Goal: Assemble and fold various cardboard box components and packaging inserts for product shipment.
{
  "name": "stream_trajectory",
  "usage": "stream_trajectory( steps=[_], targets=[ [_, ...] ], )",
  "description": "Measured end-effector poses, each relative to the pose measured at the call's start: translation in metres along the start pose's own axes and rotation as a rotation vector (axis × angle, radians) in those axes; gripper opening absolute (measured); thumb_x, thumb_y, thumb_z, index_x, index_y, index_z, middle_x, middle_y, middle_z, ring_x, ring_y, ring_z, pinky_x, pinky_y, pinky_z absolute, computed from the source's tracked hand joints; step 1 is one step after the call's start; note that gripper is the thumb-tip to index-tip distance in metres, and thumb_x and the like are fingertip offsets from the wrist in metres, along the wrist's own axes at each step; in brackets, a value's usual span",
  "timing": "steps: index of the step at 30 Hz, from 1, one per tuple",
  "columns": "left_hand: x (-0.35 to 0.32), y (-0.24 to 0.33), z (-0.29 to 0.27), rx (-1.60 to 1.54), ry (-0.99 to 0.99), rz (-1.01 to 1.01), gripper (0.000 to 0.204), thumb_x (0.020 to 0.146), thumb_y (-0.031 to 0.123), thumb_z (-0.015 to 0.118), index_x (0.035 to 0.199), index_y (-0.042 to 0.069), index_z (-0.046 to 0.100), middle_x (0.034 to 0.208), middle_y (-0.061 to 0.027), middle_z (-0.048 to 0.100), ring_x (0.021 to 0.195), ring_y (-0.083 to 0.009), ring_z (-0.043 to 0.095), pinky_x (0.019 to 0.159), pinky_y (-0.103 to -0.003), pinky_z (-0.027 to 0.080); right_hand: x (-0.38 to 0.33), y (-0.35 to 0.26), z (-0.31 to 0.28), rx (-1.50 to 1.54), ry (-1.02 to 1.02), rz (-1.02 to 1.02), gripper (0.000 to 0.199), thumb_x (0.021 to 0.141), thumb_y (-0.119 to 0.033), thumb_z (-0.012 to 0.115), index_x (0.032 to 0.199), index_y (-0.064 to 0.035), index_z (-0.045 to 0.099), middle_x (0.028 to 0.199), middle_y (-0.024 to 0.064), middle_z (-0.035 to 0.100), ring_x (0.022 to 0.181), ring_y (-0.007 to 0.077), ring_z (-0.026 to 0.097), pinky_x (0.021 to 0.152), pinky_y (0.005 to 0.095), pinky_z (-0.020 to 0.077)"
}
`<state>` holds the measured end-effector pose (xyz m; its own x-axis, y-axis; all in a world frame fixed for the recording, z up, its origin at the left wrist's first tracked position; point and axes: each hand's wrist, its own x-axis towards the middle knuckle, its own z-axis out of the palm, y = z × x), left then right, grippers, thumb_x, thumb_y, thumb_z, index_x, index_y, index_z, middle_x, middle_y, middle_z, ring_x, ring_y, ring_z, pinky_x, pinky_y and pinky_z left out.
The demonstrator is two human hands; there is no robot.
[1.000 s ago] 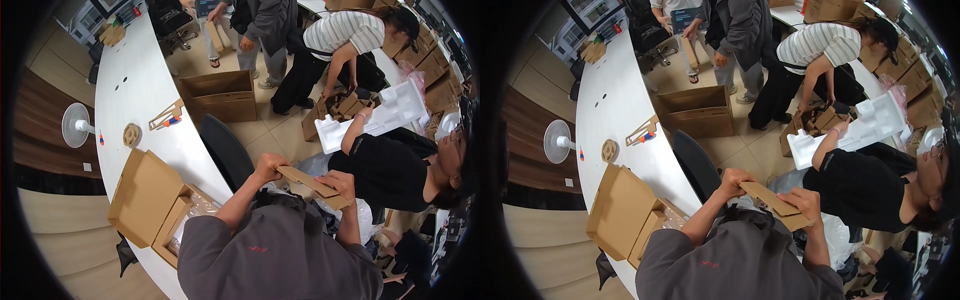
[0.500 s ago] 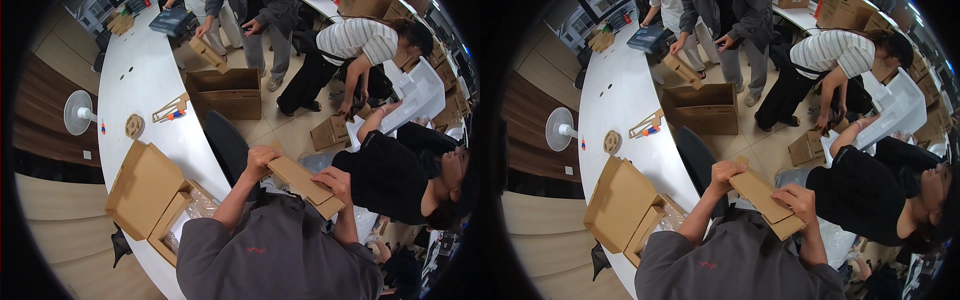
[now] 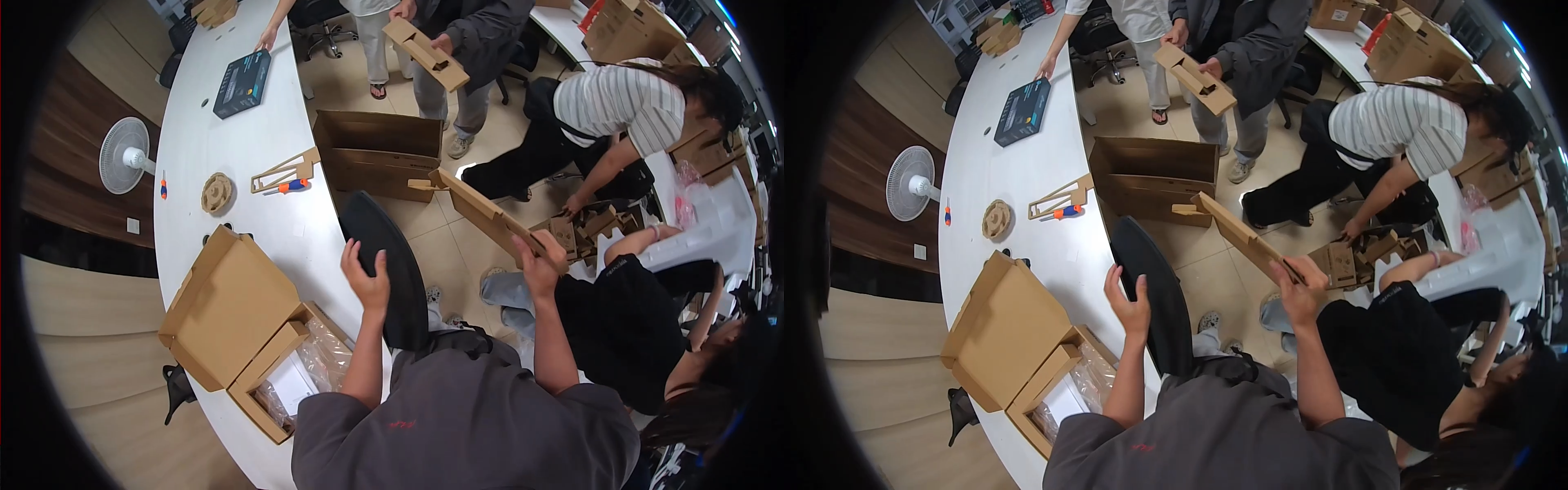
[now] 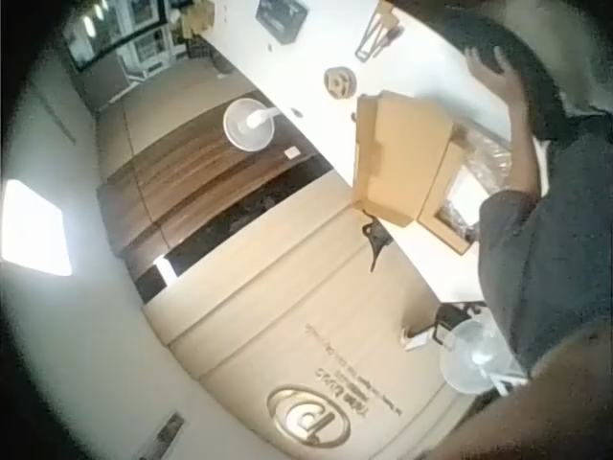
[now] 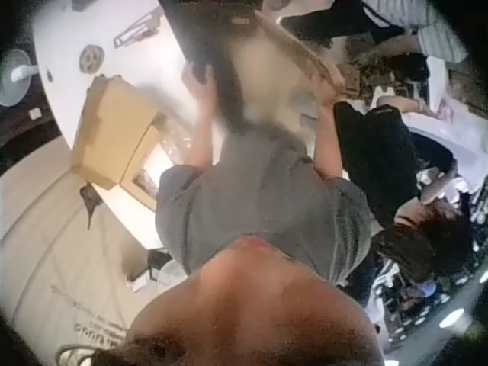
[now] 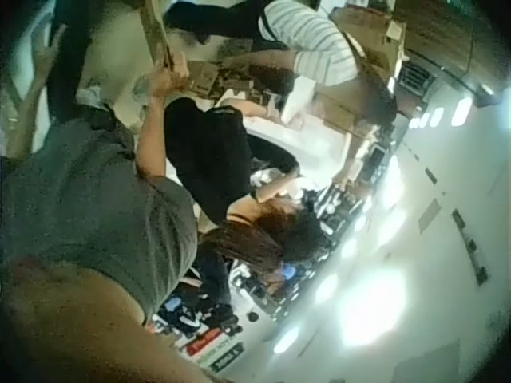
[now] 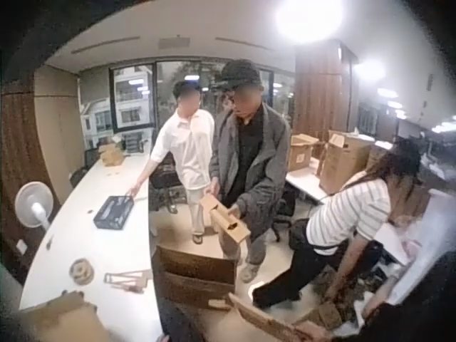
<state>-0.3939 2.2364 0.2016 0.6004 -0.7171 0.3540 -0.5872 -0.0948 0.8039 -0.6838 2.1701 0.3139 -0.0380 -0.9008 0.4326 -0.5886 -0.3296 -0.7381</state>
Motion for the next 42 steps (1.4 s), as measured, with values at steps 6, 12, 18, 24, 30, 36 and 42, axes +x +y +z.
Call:
stream_trajectory(
  steps=[6,12,18,24,30,36,42],
  targets=[
    [0.025,-0.120,-0.002,0.100,0.070,-0.200,0.040,0.088,0.022,0.066,0.118,-0.002,0.056,0.125,-0.0186,0.055,0.119,-0.0342,0.049,0.105,-0.042,0.036,0.048,0.051,0.099,0.108,0.007,0.093,0.021,0.081,-0.012,0.075,0.076,0.0029,0.062,0.062,0.0066,0.051,0.054,0.0157,0.047,0.053,0.0287,0.0380],
    [0.044,-0.203,0.014,0.268,-0.047,-0.427,0.036,0.088,0.020,0.064,0.114,-0.003,0.057,0.125,-0.0183,0.053,0.120,-0.0355,0.045,0.103,-0.043,0.035,0.108,0.080,0.192,-0.051,-0.016,-0.079,0.024,0.080,-0.013,0.076,0.075,0.0028,0.059,0.062,0.0089,0.047,0.054,0.0164,0.042,0.052,0.0310,0.0360],
    [0.048,-0.225,0.038,0.530,0.021,-0.197,0.036,0.089,0.015,0.060,0.119,-0.004,0.055,0.128,-0.0230,0.047,0.119,-0.0399,0.042,0.103,-0.048,0.032,0.179,0.123,0.307,0.049,-0.081,-0.166,0.021,0.075,-0.013,0.080,0.076,0.0003,0.064,0.072,0.0094,0.061,0.066,0.0247,0.056,0.062,0.0336,0.0446],
    [0.053,-0.228,0.050,0.630,-0.001,-0.227,0.036,0.090,0.013,0.055,0.120,-0.006,0.051,0.127,-0.0245,0.045,0.118,-0.0407,0.041,0.104,-0.048,0.031,0.229,0.206,0.447,0.040,-0.176,-0.006,0.023,0.076,-0.021,0.079,0.082,-0.0030,0.067,0.079,0.0102,0.066,0.074,0.0281,0.061,0.068,0.0374,0.0490],
    [0.060,-0.228,0.052,0.669,-0.060,-0.272,0.035,0.092,0.014,0.052,0.121,-0.006,0.047,0.129,-0.0238,0.042,0.119,-0.0391,0.041,0.104,-0.047,0.031,0.239,0.260,0.544,-0.032,-0.317,-0.029,0.021,0.073,-0.022,0.080,0.082,-0.0061,0.069,0.079,0.0061,0.066,0.074,0.0277,0.060,0.066,0.0373,0.0494],
    [0.064,-0.229,0.053,0.645,-0.080,-0.297,0.038,0.087,0.013,0.053,0.120,-0.005,0.047,0.125,-0.0233,0.042,0.115,-0.0388,0.041,0.102,-0.048,0.032,0.249,0.263,0.613,0.087,-0.352,-0.213,0.019,0.070,-0.024,0.081,0.081,-0.0108,0.072,0.080,0.0013,0.066,0.073,0.0256,0.059,0.065,0.0373,0.0496],
    [0.064,-0.232,0.051,0.643,-0.089,-0.326,0.037,0.085,0.011,0.052,0.118,-0.004,0.048,0.124,-0.0240,0.042,0.113,-0.0389,0.042,0.100,-0.048,0.033,0.261,0.238,0.679,0.002,-0.611,-0.307,0.038,0.065,-0.035,0.083,0.095,-0.0138,0.073,0.087,0.0009,0.066,0.085,0.0242,0.060,0.073,0.0392,0.0501]
  ],
)
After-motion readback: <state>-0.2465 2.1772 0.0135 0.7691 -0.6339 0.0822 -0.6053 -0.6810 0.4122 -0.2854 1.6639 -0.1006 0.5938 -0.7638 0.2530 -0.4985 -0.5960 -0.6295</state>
